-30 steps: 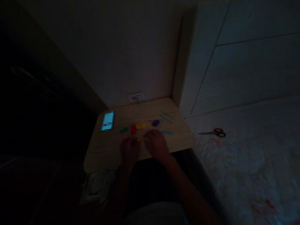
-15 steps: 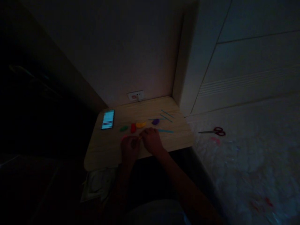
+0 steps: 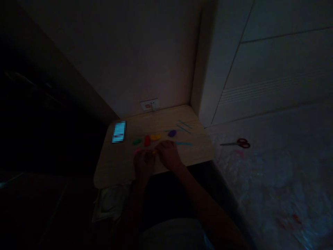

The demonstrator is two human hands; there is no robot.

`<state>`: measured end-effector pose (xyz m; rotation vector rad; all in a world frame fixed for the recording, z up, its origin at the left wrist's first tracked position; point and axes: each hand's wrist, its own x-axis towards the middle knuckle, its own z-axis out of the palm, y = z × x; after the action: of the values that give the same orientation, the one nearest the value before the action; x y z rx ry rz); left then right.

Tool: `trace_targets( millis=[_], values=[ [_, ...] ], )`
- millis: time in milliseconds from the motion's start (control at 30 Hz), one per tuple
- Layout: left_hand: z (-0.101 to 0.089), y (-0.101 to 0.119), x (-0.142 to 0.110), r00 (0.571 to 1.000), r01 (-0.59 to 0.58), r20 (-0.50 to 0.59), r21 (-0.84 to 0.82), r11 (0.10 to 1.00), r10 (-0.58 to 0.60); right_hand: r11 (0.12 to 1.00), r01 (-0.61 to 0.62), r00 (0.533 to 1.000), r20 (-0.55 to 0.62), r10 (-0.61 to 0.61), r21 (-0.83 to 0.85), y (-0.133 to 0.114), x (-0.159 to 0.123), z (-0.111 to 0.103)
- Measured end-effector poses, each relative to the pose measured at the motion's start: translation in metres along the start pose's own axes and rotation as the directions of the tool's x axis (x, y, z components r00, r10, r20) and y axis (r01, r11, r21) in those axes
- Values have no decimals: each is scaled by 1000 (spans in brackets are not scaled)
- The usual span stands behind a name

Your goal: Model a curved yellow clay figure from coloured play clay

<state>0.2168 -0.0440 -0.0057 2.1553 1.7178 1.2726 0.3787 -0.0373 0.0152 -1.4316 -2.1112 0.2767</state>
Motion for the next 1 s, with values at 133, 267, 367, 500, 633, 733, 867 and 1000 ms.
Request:
trace_targets(
  millis=[133, 267, 367, 500, 633, 733, 867, 1000],
  values=[
    [1, -2, -1, 1000, -2, -11, 7, 1000, 2, 1000, -9, 1000, -6, 9, 0, 0, 1, -1],
    [2, -4, -1, 1000, -23, -20, 12, 1000, 23, 1000, -16, 1000, -3, 16, -10, -1, 1, -1],
    [2, -4, -2, 999, -24, -30, 6, 1000, 24, 1000, -21, 1000, -13, 21, -6, -1, 0, -2],
    [1, -2, -1, 1000, -8, -24, -24, 1000, 7, 1000, -8, 1000, -10, 8, 9, -1, 0, -2],
    [0, -1, -1, 999, -40, -17, -27, 999, 39, 1000, 27, 1000, -11, -27, 10, -1, 1, -1],
    [2, -2, -1, 998, -56, -30, -16, 998, 56, 998, 59, 998, -6, -59, 24, 0, 1, -1],
    [3, -4, -3, 998, -51, -29, 13, 999, 51, 998, 60, 998, -4, -59, 24, 2, 1, 1],
    [1, -2, -1, 999, -48, 6, -10, 999, 48, 999, 36, 999, -15, -36, 24, 4, 0, 4]
  ],
)
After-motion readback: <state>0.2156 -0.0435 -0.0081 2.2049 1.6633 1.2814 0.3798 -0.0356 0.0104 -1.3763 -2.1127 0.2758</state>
